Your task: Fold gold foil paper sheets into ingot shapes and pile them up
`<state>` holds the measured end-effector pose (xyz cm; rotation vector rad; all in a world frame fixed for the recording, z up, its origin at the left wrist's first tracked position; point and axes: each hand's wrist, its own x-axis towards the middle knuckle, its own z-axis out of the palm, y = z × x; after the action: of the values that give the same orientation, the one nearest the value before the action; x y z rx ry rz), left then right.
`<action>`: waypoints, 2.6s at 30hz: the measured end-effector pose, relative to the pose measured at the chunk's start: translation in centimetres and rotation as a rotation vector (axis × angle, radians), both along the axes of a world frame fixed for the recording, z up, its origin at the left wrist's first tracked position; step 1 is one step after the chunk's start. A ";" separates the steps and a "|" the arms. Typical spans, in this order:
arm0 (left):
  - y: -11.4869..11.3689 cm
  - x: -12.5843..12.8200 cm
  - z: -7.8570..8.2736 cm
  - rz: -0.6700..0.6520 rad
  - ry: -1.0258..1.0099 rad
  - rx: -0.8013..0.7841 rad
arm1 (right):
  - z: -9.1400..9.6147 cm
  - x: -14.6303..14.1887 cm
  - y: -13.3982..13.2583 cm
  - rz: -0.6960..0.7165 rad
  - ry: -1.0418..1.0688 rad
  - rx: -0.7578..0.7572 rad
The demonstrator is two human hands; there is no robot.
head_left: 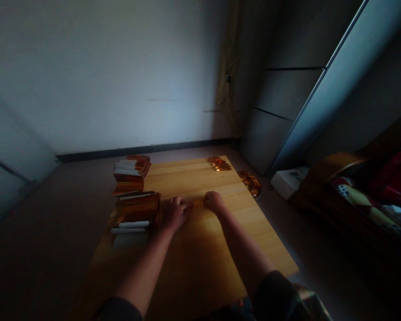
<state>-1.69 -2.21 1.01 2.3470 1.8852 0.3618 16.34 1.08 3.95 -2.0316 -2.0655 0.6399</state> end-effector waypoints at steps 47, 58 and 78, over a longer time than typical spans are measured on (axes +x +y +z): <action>-2.1 -0.8 0.1 -0.055 -0.174 0.100 | -1.5 -3.0 2.8 0.253 0.014 0.007; -1.5 -1.0 -0.3 -0.074 -0.207 0.092 | -0.8 -2.5 1.8 0.228 0.118 0.013; -0.7 0.9 -0.7 -0.119 -0.121 0.185 | -2.2 0.3 -1.8 0.388 0.002 0.294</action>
<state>-0.84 -2.94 0.26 2.4755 1.7159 0.6761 16.68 -0.75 1.80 -1.4872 -2.4090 0.3600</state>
